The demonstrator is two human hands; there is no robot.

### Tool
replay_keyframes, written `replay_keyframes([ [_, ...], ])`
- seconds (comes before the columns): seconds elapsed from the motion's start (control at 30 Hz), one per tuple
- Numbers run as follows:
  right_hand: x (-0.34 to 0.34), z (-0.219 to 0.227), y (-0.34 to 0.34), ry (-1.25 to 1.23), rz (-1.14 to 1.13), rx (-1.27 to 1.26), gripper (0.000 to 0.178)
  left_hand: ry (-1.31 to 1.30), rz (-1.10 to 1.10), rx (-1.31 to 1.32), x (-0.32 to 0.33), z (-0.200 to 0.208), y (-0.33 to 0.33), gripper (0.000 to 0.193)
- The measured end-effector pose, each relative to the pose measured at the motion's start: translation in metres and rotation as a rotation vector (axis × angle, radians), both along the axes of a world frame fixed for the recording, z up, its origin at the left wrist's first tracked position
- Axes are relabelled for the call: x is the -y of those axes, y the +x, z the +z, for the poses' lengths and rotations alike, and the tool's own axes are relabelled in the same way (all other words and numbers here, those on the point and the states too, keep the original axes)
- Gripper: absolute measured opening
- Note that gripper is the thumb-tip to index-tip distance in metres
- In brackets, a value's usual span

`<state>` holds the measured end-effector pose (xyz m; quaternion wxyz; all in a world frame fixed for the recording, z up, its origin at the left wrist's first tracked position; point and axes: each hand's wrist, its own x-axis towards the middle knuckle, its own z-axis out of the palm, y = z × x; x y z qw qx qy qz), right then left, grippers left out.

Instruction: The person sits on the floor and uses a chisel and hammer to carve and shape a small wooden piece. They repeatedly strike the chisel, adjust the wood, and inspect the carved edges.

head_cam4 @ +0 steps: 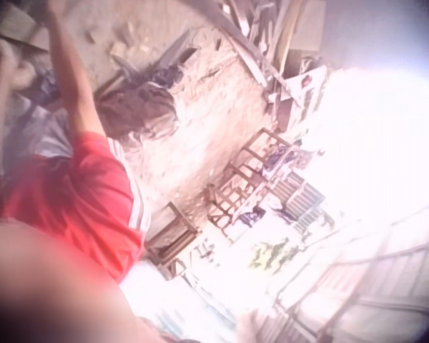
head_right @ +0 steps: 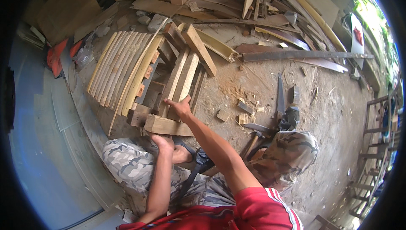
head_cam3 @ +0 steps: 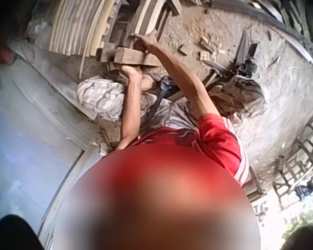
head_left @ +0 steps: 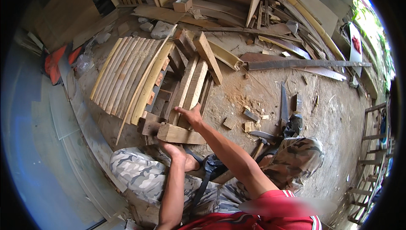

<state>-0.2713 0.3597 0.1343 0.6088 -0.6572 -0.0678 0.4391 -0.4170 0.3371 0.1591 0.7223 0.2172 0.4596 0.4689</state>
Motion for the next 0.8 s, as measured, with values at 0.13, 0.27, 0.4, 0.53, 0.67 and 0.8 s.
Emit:
replay_keyframes([
  [0.13, -0.001, -0.009, -0.001, -0.008, -0.017, 0.052, 0.111, 0.203, 0.089, -0.163, -0.008, 0.008, -0.004, 0.083],
  [0.27, 0.003, -0.014, -0.001, -0.057, -0.029, 0.055, 0.108, 0.306, 0.128, -0.412, -0.013, 0.018, -0.008, 0.087],
  [0.4, 0.022, -0.013, 0.009, -0.001, -0.08, 0.042, 0.089, 0.413, 0.074, -0.441, 0.004, 0.016, -0.008, 0.085],
  [0.53, 0.056, -0.011, 0.026, 0.152, -0.038, -0.043, 0.074, 0.573, -0.041, -0.652, 0.033, 0.007, -0.006, 0.088],
  [0.67, 0.075, -0.007, 0.032, 0.204, -0.041, -0.18, 0.069, 0.602, -0.15, -0.617, 0.048, 0.004, -0.003, 0.084],
  [0.8, 0.073, -0.009, 0.029, 0.225, -0.028, -0.155, 0.069, 0.591, -0.182, -0.557, 0.046, 0.013, -0.004, 0.083],
])
